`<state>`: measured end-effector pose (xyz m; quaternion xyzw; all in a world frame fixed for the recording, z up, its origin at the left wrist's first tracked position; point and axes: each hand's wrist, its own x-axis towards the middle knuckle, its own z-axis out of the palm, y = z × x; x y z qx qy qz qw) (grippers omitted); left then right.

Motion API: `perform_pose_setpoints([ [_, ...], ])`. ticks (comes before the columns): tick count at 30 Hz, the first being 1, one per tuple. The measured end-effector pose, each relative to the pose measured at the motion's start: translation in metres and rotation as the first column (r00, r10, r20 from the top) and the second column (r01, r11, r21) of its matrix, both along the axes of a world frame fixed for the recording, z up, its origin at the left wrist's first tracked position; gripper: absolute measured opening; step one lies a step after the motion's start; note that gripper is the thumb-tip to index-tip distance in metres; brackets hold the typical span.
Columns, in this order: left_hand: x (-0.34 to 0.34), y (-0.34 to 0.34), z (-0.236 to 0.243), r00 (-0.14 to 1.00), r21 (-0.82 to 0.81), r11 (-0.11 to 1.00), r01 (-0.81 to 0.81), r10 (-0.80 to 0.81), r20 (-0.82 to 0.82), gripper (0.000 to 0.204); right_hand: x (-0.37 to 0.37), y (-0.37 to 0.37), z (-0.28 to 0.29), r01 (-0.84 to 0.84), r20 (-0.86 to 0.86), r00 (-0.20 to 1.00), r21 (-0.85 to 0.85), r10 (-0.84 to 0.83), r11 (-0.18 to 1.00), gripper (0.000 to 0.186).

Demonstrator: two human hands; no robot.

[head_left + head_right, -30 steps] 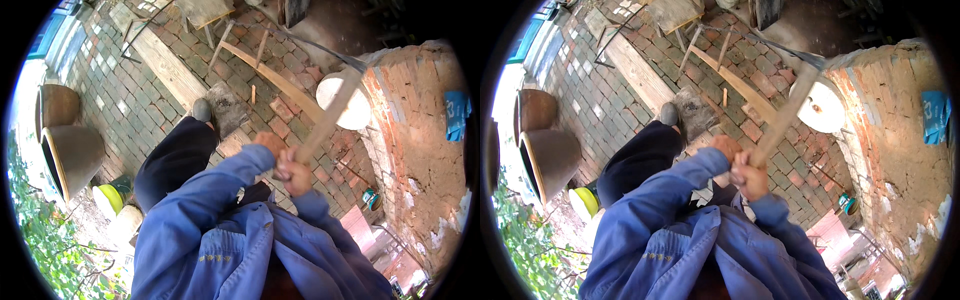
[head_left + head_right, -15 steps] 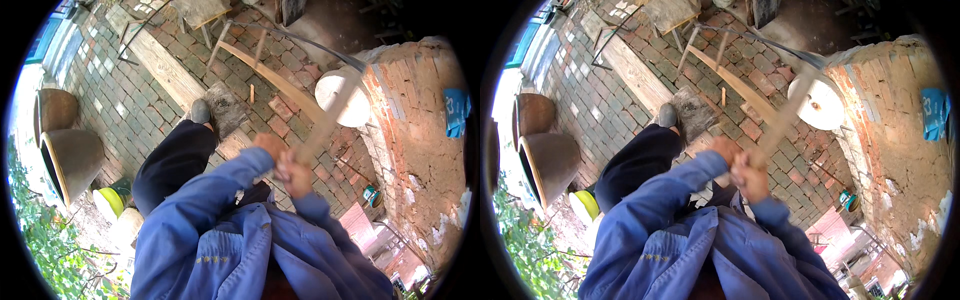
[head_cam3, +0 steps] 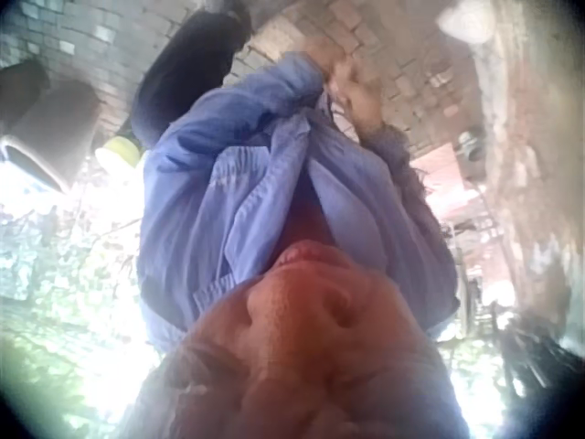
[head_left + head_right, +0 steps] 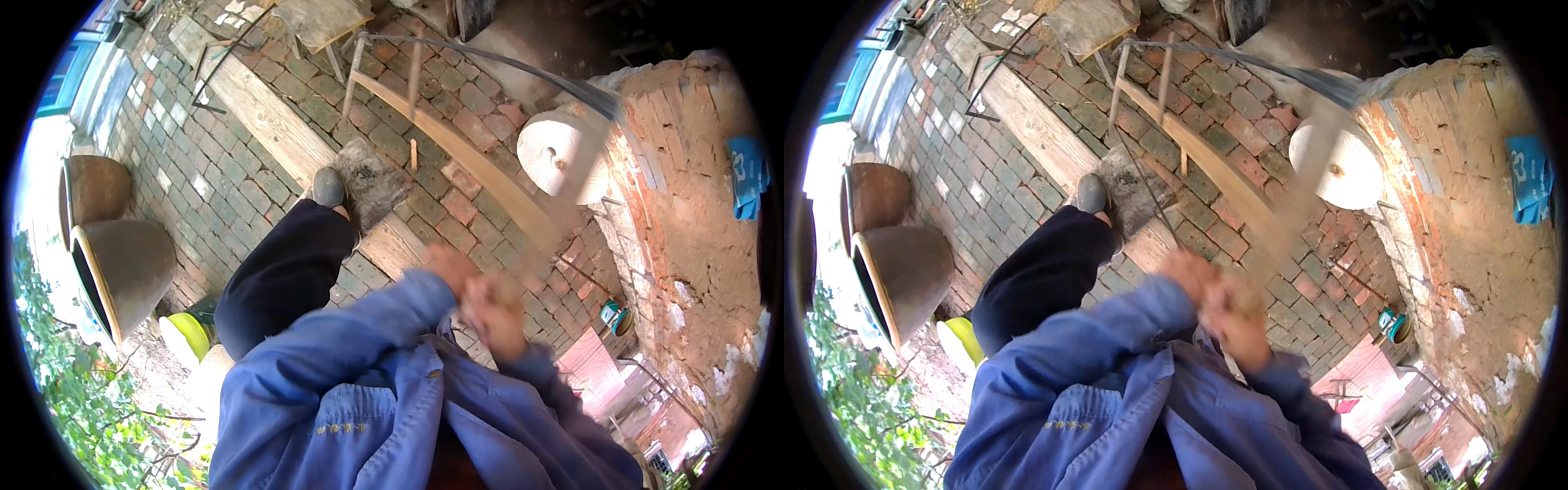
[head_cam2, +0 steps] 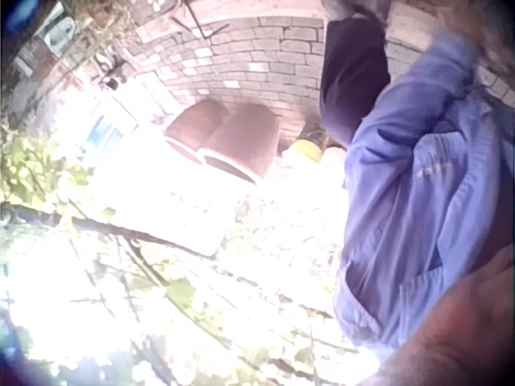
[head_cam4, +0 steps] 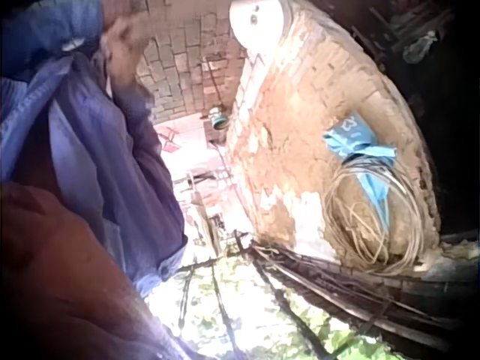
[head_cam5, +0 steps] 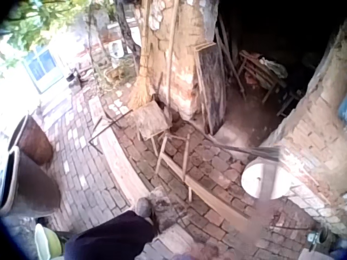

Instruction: The person carries a wooden frame and a piece of wood to a brick patio area. They place the wood on a wooden bench and use a hand saw to cut the piece of wood, performing repetitive sawing motions.

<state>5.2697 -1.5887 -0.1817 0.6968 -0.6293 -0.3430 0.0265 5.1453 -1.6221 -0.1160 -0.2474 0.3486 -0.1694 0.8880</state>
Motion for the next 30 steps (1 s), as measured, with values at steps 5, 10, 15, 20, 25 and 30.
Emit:
perform_pose_setpoints([
  [5,0.084,-0.019,-0.038,0.998,-0.06,0.998,-0.03,0.033,0.059,0.015,0.069,-0.019,-0.055,-0.036,0.023,0.999,-0.036,0.037,0.999,0.022],
  [10,-0.002,0.0,0.024,0.995,-0.203,0.978,-0.042,0.022,-0.096,0.009,-0.01,-0.009,0.02,-0.02,0.062,0.998,0.03,0.018,0.999,0.023],
  [15,-0.003,-0.01,0.041,0.997,-0.036,0.999,0.041,-0.043,-0.061,0.013,-0.015,-0.016,0.031,-0.06,0.037,0.998,0.062,0.057,0.996,0.023],
  [20,0.077,-0.024,-0.043,0.998,0.086,0.994,-0.06,0.058,0.023,0.017,0.073,-0.023,-0.06,-0.059,-0.076,0.996,-0.063,0.054,0.996,0.021],
  [25,0.041,-0.015,0.008,0.999,-0.034,0.999,-0.025,0.025,-0.02,0.012,0.034,-0.018,-0.007,0.036,0.089,0.995,0.098,-0.045,0.995,0.026],
  [30,0.028,-0.017,0.064,0.997,-0.017,0.997,0.079,-0.079,0.01,0.013,0.02,-0.018,0.038,0.069,0.109,0.991,0.105,-0.08,0.992,0.03],
])
